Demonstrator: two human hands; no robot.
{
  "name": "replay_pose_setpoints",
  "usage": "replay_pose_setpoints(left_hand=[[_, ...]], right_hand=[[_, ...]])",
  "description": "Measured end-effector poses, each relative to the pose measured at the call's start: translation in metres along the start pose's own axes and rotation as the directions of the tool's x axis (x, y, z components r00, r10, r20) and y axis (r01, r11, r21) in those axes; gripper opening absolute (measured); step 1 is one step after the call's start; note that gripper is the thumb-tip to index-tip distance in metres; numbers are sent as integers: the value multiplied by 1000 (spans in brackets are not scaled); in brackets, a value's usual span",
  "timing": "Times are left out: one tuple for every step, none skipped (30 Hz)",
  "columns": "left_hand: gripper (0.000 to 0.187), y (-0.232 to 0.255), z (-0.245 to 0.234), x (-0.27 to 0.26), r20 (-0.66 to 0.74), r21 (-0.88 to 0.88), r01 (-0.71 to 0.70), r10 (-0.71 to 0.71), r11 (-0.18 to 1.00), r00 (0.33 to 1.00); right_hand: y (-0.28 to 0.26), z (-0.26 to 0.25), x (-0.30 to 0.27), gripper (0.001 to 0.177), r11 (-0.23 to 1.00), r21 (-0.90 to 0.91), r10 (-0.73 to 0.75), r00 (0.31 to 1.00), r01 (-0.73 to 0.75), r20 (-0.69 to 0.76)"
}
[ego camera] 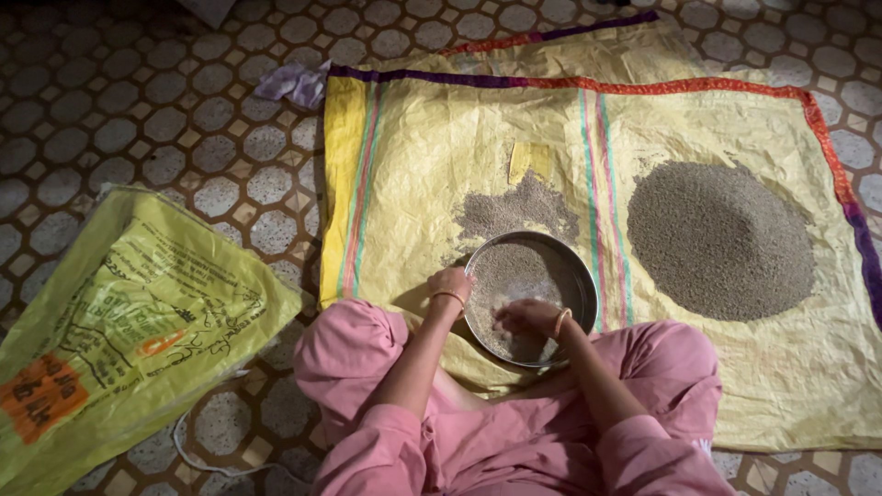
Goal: The person sits cross-legged on the floor and sorts small grains by hand. They pick through the grains in a metal bowl, removing debris and transferring the sorted grains onto a yellow cloth spread on the floor.
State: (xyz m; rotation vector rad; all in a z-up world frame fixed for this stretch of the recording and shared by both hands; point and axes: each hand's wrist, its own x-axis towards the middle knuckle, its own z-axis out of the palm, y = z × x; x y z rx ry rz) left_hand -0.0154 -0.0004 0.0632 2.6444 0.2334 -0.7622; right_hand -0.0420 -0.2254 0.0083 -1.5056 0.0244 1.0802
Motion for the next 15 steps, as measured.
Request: replay_pose_setpoints(left_hand=[[45,2,-4,-3,-5,72,-12,13,997,1000],[45,5,-9,-5,-21,24,-25,25,999,999],[45,7,-13,-7,-38,-23,-38,37,999,999],[46,9,-16,-9,-56,-70,-51,47,996,997],[45,11,-18,-10,-90,-92,-55,47,994,995],[44,14,-19,-10,-125,-114,-61,47,992,991],[43,16,-19,-10,-160,-135,-68,46,989,986],[42,17,-18,-8,-191,-153,-100,70,983,979],[40,18,-17,-6,-222,-169,-133,94,977,970],[38,17,-16,-4,-256,-184,-166,116,969,960],[40,17,-16,-2,-248,-151,-170,129,974,960],[41,17,-15,-1,-239,-117,-174,143,978,960],[42,17,-16,0,-229,-82,-180,157,980,961],[41,18,-15,0,-229,-95,-187,162,978,960],[40,18,-15,-1,-229,-108,-195,166,975,959]], right_hand=[[0,-4,-1,38,1000,-16,-14,1000,14,-18],[-2,-9,-2,38,999,-30,-29,999,28,-35],[-3,-15,-2,38,998,-45,-44,998,41,-51],[-7,-22,-1,38,995,38,-84,988,90,-127],[-13,-29,1,38,983,115,-117,972,142,-206],[-19,-33,2,39,962,188,-142,948,200,-286],[-27,-34,3,37,912,317,-161,938,261,-307],[-36,-33,4,35,841,438,-178,927,317,-329],[-43,-28,2,34,752,548,-191,916,368,-353],[-49,-18,2,34,786,528,-155,929,322,-336],[-53,-7,2,34,818,506,-117,940,274,-320],[-56,0,0,34,846,483,-78,949,226,-307],[-57,5,-4,34,861,472,-80,969,186,-236],[-53,10,-7,34,874,462,-80,983,149,-166],[-49,14,-9,35,887,448,-78,992,113,-96]])
